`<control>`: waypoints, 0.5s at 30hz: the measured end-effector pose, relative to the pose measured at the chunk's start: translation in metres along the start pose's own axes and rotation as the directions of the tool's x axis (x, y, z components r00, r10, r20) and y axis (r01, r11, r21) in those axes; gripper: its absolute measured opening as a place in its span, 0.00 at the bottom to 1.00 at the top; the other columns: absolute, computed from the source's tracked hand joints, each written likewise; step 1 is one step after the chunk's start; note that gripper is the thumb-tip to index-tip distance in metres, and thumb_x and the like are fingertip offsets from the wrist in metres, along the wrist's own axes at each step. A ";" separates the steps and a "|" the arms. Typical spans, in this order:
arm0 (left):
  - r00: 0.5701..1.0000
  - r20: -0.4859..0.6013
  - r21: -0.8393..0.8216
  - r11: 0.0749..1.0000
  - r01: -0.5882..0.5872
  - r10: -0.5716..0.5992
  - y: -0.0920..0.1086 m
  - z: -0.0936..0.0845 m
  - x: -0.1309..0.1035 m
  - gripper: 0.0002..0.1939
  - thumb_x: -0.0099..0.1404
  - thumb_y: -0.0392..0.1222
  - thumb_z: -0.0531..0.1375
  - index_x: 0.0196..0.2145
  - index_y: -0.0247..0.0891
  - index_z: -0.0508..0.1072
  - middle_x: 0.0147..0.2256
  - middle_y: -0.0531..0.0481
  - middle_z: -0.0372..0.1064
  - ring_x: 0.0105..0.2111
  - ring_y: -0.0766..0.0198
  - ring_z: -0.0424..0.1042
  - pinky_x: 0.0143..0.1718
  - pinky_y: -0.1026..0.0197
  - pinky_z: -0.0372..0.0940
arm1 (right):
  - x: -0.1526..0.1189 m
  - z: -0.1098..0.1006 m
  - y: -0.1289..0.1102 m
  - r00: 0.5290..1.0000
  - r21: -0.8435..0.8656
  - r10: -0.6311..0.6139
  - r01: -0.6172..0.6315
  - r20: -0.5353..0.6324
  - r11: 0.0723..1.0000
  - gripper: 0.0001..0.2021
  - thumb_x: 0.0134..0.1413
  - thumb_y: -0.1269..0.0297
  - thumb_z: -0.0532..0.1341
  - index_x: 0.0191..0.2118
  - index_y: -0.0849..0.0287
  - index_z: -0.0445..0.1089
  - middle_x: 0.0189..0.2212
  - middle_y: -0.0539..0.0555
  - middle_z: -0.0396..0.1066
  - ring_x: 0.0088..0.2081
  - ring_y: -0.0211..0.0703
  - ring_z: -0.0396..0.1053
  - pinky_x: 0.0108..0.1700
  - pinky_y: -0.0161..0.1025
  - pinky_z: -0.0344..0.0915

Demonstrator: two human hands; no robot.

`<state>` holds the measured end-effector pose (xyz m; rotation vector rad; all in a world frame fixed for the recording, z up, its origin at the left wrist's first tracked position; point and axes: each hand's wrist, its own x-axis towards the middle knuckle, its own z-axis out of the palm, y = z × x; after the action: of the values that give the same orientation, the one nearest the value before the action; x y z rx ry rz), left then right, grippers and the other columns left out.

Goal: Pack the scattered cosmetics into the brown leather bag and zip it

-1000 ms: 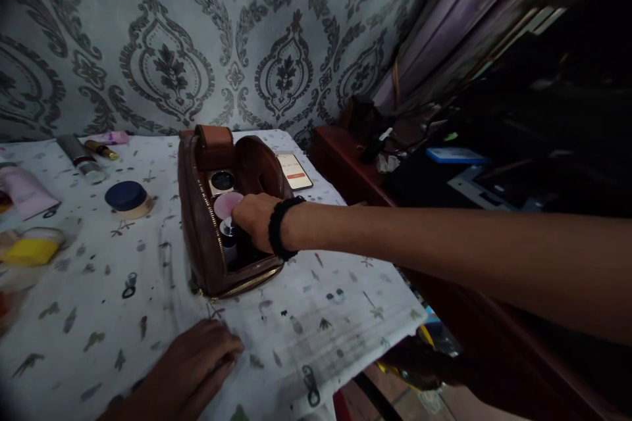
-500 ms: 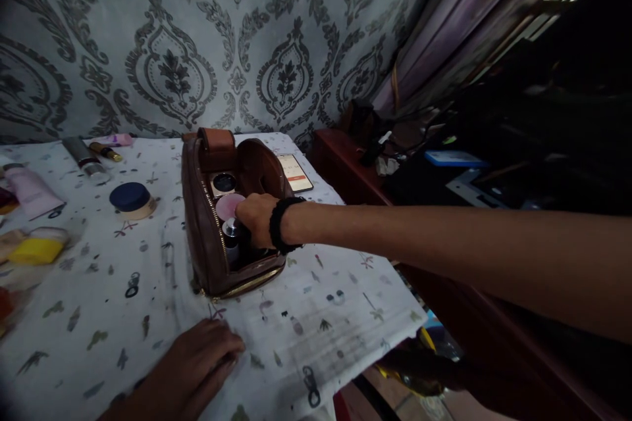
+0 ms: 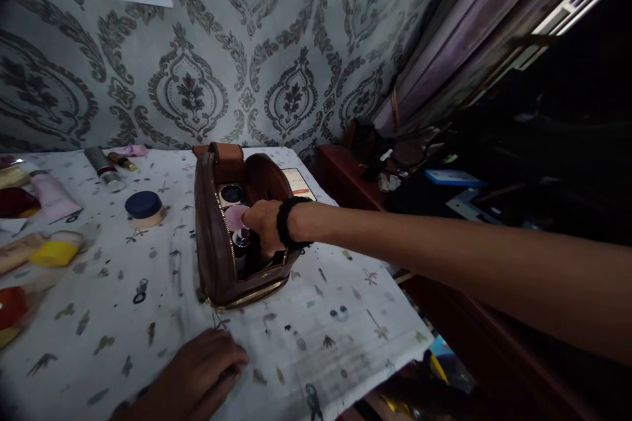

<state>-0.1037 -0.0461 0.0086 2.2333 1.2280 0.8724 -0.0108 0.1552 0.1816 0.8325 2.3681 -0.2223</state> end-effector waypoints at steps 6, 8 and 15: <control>1.000 -0.011 -0.024 1.000 0.011 -0.011 -0.001 0.002 0.001 0.09 0.67 0.31 0.50 0.38 0.40 0.69 0.33 0.50 0.76 0.33 0.62 0.74 0.42 0.59 0.69 | -0.018 -0.007 -0.002 0.990 -0.203 -0.056 0.029 -0.127 0.979 0.19 0.47 0.74 0.68 0.48 0.68 0.73 0.43 0.63 0.77 0.45 0.52 0.75 0.38 0.38 0.65; 1.000 -0.002 -0.036 0.999 0.018 -0.018 0.000 0.001 0.001 0.09 0.67 0.32 0.51 0.38 0.40 0.69 0.34 0.49 0.76 0.34 0.61 0.74 0.42 0.60 0.68 | -0.032 -0.010 -0.004 0.976 -0.250 -0.084 0.031 -0.202 0.968 0.12 0.53 0.76 0.63 0.45 0.66 0.74 0.44 0.62 0.76 0.45 0.51 0.75 0.38 0.38 0.64; 0.995 0.004 -0.064 0.993 0.096 -0.096 0.009 -0.005 0.000 0.08 0.67 0.34 0.53 0.40 0.40 0.71 0.36 0.48 0.76 0.39 0.61 0.74 0.50 0.59 0.66 | -0.066 0.012 -0.033 0.761 -0.215 -0.214 0.101 -0.612 0.971 0.08 0.60 0.74 0.58 0.31 0.58 0.71 0.30 0.54 0.73 0.30 0.42 0.70 0.29 0.39 0.54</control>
<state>-0.1020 -0.0499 0.0176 2.1059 1.2773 0.8617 0.0155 0.0907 0.2100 0.6912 3.0436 0.2412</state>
